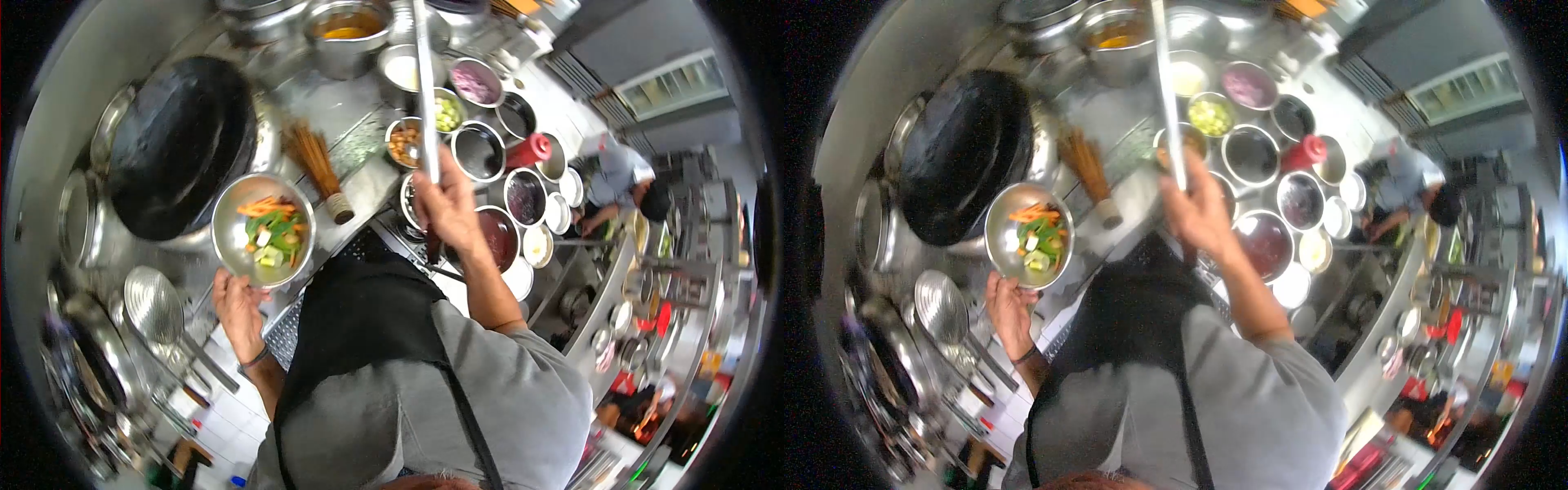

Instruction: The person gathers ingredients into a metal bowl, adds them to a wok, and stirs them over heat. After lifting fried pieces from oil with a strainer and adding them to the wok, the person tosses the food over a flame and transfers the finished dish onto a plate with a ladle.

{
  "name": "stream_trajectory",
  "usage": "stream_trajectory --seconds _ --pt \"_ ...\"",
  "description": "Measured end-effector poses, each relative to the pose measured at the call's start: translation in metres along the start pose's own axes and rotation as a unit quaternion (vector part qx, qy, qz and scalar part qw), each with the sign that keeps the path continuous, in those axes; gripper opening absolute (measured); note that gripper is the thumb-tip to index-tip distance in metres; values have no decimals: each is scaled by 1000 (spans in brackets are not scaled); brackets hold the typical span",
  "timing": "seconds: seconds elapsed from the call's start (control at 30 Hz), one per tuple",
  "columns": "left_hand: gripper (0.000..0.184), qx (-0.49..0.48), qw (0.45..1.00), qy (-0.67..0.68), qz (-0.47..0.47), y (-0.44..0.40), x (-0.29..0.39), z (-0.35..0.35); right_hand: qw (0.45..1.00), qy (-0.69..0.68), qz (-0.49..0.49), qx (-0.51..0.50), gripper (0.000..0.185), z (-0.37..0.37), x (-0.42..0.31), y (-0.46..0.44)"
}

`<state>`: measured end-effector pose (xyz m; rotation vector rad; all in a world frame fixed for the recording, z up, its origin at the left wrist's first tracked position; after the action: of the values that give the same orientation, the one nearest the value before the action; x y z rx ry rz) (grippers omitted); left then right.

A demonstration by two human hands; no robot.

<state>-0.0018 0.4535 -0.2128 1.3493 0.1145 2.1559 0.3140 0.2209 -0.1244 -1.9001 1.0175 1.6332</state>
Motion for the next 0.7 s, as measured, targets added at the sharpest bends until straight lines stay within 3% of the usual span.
stream_trajectory --seconds 0.1,0.2,0.33,0.4,0.47,0.5,0.53,0.6,0.63,0.67,0.7 --pt "7 -4 1000 26 10 10 4 2 995 33 -90 39 47 -8 -26 -20" --pt "5 18 998 59 33 22 4 -18 994 85 -47 49 40 -14 -43 -39" --pt "6 42 994 71 66 39 8 -44 968 236 -67 61 32 -21 -37 -119" --pt "3 74 991 71 86 49 13 -54 958 275 -74 17 27 -22 -32 -171" --pt "3 89 988 72 106 57 16 -68 949 308 42 -50 32 -20 -32 -211" --pt "3 101 985 74 116 62 19 -74 970 235 43 -52 21 -27 -9 -247" --pt "3 115 982 78 129 68 20 -80 962 236 104 -90 14 -42 17 -286" --pt "3 145 976 77 141 83 23 -90 911 400 37 -94 17 -35 -21 -263" --pt "3 166 972 76 149 91 22 -95 904 425 -28 -43 39 -26 -27 -244" --pt "3 187 967 74 156 99 22 -104 854 497 -152 10 57 -10 -42 -221" --pt "3 195 961 104 169 108 20 -112 780 552 -283 87 62 -5 -34 -208"
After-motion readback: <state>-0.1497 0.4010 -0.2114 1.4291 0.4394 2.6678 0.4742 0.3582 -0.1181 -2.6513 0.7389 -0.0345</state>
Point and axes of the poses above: each hand's wrist, its own y-axis away from the middle knuckle, its own z-axis out of the palm, x = y × z, the point moved 7 cm from there along -y, towards the middle knuckle, and after that the axes turned 13 degrees about y, right-handed, at the moved point
